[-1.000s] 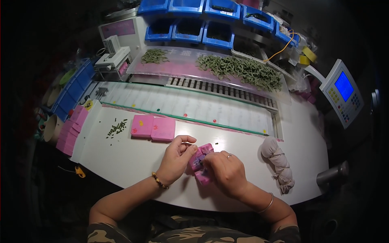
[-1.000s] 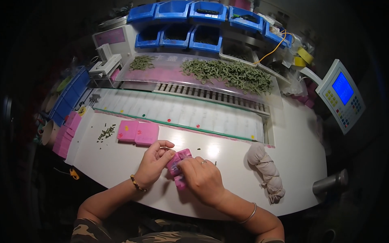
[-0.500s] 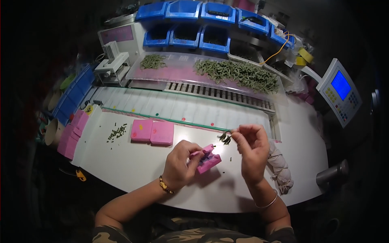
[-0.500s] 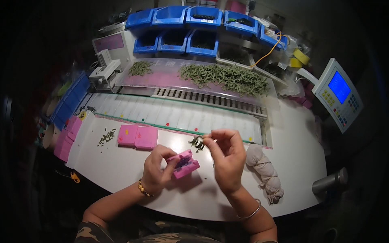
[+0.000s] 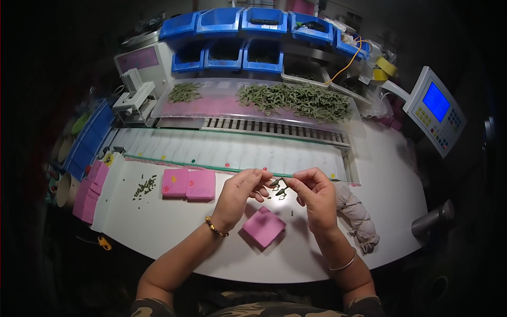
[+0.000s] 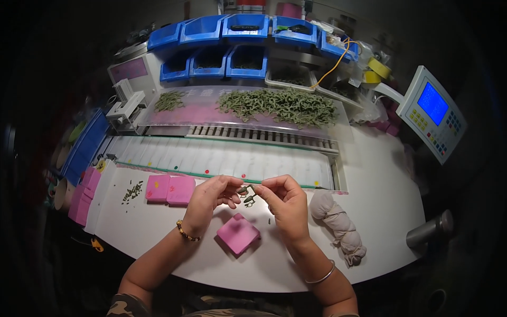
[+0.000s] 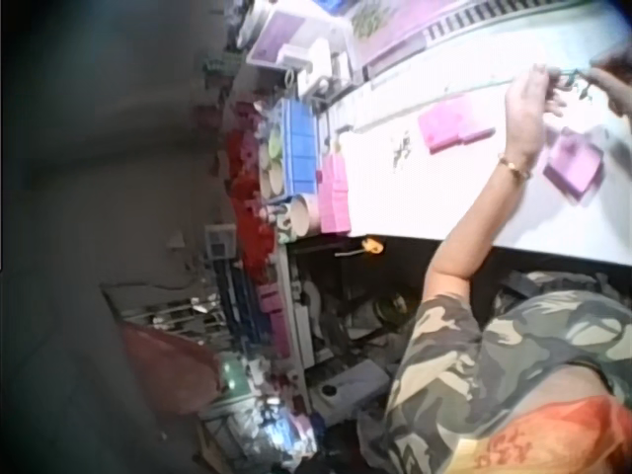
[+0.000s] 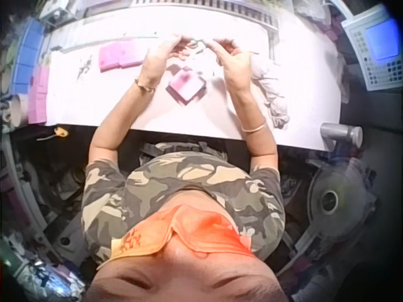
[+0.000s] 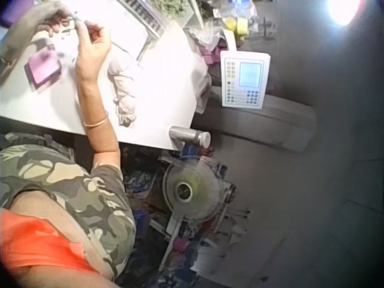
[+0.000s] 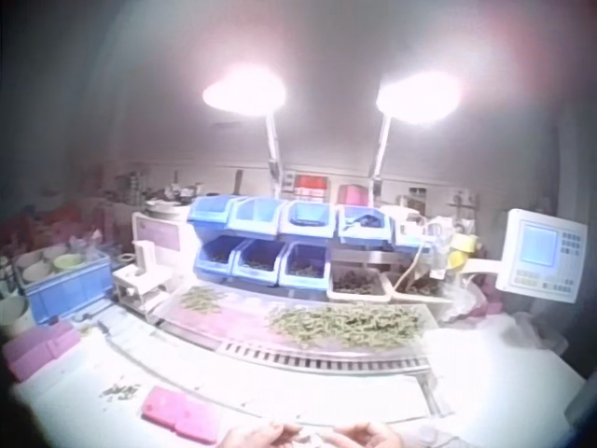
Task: The person assembles small components into pink plastic housings by hand. They insert metal parts and multicolored wires into the housings, then press the components together and set the completed units on a table.
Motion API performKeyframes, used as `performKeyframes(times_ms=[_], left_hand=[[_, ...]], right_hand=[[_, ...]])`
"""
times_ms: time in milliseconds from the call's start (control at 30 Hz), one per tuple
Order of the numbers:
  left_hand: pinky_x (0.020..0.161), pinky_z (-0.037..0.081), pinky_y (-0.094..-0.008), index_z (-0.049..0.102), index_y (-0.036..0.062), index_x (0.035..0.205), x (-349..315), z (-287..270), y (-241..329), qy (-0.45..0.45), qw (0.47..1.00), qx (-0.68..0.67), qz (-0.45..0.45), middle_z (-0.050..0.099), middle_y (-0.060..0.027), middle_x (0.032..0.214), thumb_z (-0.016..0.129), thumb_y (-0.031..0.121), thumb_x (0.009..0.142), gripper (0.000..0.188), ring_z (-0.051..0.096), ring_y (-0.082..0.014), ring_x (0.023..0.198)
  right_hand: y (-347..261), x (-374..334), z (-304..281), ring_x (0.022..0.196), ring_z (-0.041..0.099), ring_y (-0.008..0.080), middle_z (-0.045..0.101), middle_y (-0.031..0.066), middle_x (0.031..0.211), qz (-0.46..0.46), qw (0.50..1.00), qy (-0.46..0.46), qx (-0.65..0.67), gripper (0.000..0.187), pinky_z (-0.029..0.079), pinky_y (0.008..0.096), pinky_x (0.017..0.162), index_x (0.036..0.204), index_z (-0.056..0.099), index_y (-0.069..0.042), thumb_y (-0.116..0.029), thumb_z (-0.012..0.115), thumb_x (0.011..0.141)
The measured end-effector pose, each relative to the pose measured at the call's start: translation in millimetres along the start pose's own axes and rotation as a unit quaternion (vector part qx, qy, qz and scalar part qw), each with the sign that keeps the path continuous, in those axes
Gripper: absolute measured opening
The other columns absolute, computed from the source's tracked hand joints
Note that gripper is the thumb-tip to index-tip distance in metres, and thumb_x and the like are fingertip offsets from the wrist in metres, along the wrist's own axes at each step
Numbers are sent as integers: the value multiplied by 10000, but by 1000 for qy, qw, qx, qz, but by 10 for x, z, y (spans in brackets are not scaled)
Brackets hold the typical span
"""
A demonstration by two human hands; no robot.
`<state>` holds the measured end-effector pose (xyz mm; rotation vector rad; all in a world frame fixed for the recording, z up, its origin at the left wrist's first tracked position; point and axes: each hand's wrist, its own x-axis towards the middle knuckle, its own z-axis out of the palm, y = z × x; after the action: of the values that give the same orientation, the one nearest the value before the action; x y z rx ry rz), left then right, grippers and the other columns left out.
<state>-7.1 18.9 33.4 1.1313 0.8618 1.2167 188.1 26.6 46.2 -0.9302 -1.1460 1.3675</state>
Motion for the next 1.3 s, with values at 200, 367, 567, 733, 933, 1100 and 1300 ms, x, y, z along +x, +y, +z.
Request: performKeyframes(times_ms=[200, 367, 567, 733, 933, 1100, 1300], left_hand=[[732, 548, -314, 633, -53, 1125, 55, 75, -80, 15, 991, -41, -124, 689, -133, 977, 260, 518, 1054, 685, 655, -178, 799], [723, 546, -309, 634, -52, 1104, 13, 51, -64, -9, 989, -47, -139, 685, -137, 961, 278, 502, 1057, 660, 647, -171, 783], [705, 529, -239, 638, -17, 1132, -32, -15, -136, 20, 1000, -19, -8, 695, -99, 996, 527, 249, 1022, 308, 636, -103, 824], [731, 536, -230, 658, 13, 1097, -70, 79, -133, 50, 998, 30, 39, 706, -68, 1019, 662, 53, 927, 174, 656, -97, 882], [725, 535, -228, 676, 25, 1040, -64, 79, -205, 58, 990, 89, 93, 710, -53, 1012, 695, 50, 899, 144, 667, -105, 864], [706, 534, -226, 640, 4, 1004, -57, 79, -220, 78, 966, 179, 167, 689, -54, 981, 676, -18, 892, 120, 647, -92, 832], [672, 518, -219, 608, 17, 1020, -68, 66, -224, 89, 965, 189, 156, 682, -48, 940, 649, 29, 926, 104, 627, -83, 798]], right_hand=[[75, -9, 0, 823, 624, 72, 685, 54, 916, 1, 1000, 5, -14, 95, 487, 198, 721, 968, 608, -11, -30, 684, 915], [91, 9, -59, 663, 521, 9, 647, -1, 818, 22, 1000, 12, -14, 97, 398, 177, 557, 965, 619, -33, -62, 695, 912], [133, 10, -34, 578, 431, 9, 580, -41, 724, 75, 995, 22, 63, 107, 331, 178, 509, 966, 626, -41, -67, 706, 901], [122, 7, -59, 569, 420, 15, 574, -39, 719, 105, 990, 25, 96, 117, 328, 185, 507, 978, 624, -34, -64, 706, 900], [122, 6, -50, 574, 426, 16, 574, -36, 721, 119, 985, 18, 120, 115, 330, 183, 518, 978, 624, -34, -70, 704, 903], [121, -9, -30, 577, 430, 16, 575, -35, 727, 119, 986, 11, 114, 115, 331, 184, 520, 962, 621, -41, -81, 710, 900], [156, -23, -37, 588, 428, 15, 575, -36, 743, 97, 989, 11, 112, 108, 327, 184, 519, 946, 616, -53, -92, 708, 906]])
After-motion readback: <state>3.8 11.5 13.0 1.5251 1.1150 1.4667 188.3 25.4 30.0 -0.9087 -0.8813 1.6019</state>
